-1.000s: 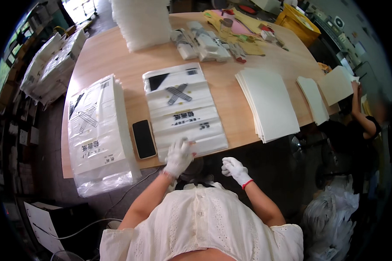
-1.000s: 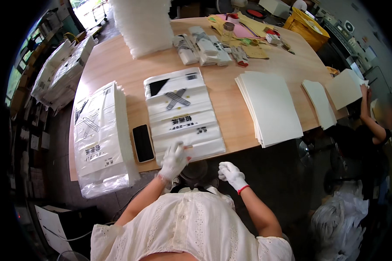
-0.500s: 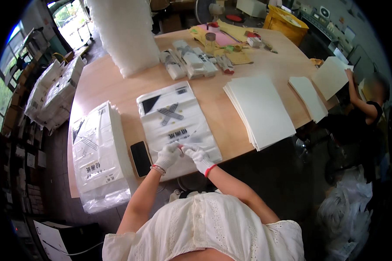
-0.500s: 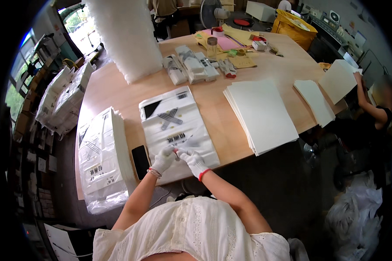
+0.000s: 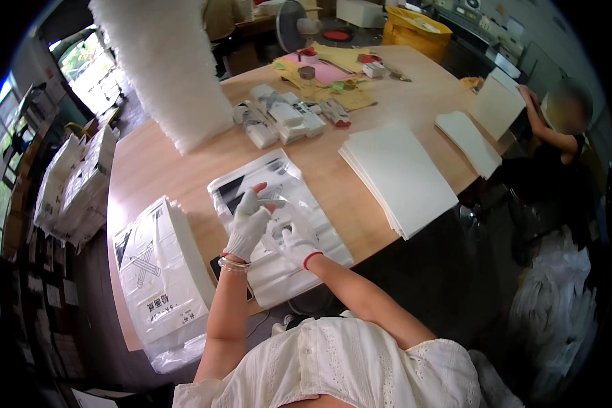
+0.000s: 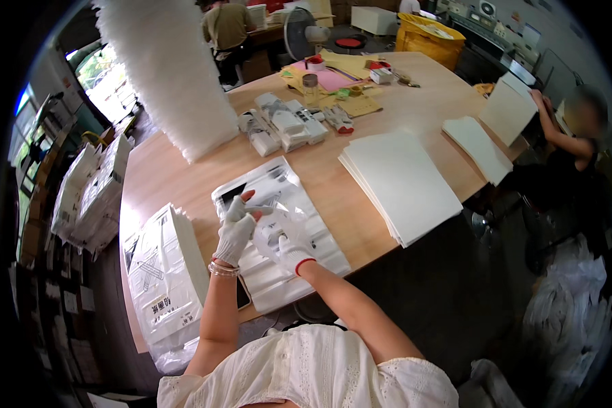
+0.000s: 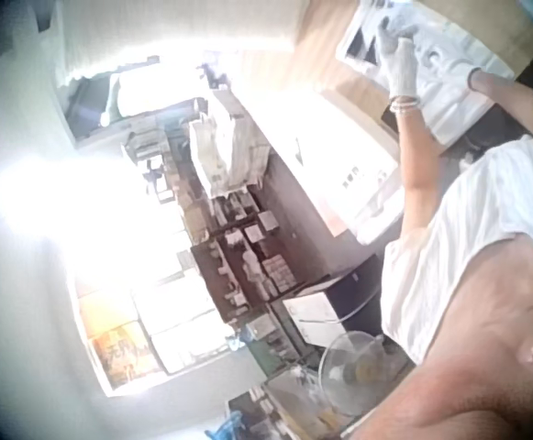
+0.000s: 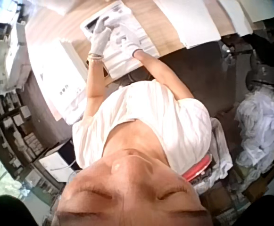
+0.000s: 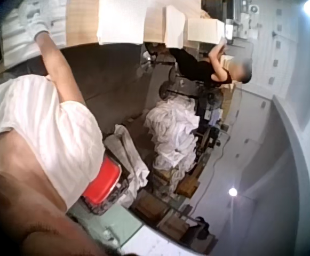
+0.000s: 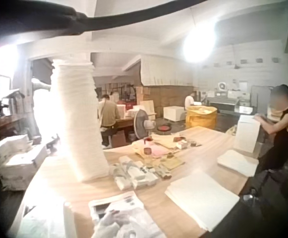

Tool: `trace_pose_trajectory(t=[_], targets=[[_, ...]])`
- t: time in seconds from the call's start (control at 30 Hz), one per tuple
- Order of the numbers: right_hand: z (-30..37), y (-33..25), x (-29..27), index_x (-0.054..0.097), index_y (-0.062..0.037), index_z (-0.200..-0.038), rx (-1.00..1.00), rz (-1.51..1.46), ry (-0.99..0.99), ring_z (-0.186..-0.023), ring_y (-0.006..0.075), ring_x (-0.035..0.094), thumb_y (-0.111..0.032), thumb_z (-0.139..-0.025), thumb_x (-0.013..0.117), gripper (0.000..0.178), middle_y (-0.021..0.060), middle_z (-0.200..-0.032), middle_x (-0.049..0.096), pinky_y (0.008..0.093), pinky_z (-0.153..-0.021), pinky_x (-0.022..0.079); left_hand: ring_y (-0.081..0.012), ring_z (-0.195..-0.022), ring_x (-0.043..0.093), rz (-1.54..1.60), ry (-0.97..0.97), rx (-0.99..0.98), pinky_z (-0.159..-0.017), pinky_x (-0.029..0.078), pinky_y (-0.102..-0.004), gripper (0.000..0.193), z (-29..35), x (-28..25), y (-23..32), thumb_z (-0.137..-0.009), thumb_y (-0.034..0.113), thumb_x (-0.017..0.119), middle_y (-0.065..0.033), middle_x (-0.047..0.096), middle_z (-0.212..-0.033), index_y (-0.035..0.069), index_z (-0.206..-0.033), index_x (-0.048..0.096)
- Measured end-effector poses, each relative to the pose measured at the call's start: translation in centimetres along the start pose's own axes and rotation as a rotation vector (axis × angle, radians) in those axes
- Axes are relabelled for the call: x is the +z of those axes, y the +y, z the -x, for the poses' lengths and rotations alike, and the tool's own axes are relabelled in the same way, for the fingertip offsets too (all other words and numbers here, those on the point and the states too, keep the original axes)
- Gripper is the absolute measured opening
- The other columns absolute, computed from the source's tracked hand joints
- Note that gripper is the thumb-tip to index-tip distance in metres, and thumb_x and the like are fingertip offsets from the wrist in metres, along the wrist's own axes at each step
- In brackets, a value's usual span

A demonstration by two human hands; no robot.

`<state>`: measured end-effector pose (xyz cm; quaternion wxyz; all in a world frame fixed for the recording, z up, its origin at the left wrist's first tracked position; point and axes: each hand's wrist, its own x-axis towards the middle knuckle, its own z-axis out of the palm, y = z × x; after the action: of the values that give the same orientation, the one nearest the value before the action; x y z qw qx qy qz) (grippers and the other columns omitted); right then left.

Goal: The person repeatedly picks up stacks of white paper and inserts them into clear plastic packaging bags. They fold the top of the bags to seal the contents and place the packaged items into a growing pile on the table.

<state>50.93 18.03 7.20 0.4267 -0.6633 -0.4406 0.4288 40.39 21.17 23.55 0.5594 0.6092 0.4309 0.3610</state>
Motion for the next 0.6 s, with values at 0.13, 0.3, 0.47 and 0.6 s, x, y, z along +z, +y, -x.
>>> trace_pose_trajectory(t=[0.13, 0.3, 0.47, 0.6], targets=[[3.7, 0.8, -6.4, 0.061, -0.0072, -0.095, -0.746, 0.357, -0.276, -0.093, 0.0352, 0.056, -0.017, -0.082, 0.051, 0.019, 0.0181, -0.094, 0.060, 0.0409, -0.083, 0.044, -0.0265, -0.077, 0.062, -0.671, -0.001, 0.293, -0.069, 0.048, -0.0353, 0.046, 0.6, 1.0, -2.1, -0.079, 0.011, 0.059, -0.0096, 0.066, -0.089, 0.005, -0.122, 0.047], [8.3, 1.4, -23.8, 0.046, -0.0057, -0.121, -0.377, 1.236, 0.212, -0.110, 0.0367, 0.047, -0.021, -0.077, 0.059, 0.048, 0.0192, -0.125, 0.044, 0.0418, -0.090, 0.042, -0.0284, -0.089, 0.060, -0.756, 0.457, 0.677, -0.076, 0.048, -0.0382, 0.045, 4.1, 1.4, -1.0, -0.074, 0.004, 0.065, -0.0110, 0.062, -0.102, 0.006, -0.117, 0.052], [5.5, 5.7, -35.0, 0.036, -0.0104, -0.132, -0.263, 0.956, 0.105, -0.108, 0.0314, 0.052, -0.041, -0.072, 0.070, 0.076, 0.0136, -0.115, 0.056, 0.0385, -0.093, 0.041, -0.0265, -0.078, 0.062, -0.433, 0.199, 0.594, -0.072, 0.049, -0.0320, 0.031, 7.9, 7.5, -3.0, -0.072, -0.001, 0.063, -0.0117, 0.064, -0.093, 0.003, -0.103, 0.059], [3.0, 7.9, -37.7, 0.056, -0.0115, -0.108, -0.271, 0.567, 0.065, -0.090, 0.0291, 0.060, -0.029, -0.082, 0.063, 0.033, 0.0077, -0.096, 0.064, 0.0379, -0.078, 0.048, -0.0194, -0.089, 0.060, -0.137, -0.528, 0.276, -0.079, 0.046, -0.0322, 0.018, 8.1, 13.8, -2.5, -0.087, 0.013, 0.055, -0.0089, 0.064, -0.097, 0.003, -0.102, 0.059]])
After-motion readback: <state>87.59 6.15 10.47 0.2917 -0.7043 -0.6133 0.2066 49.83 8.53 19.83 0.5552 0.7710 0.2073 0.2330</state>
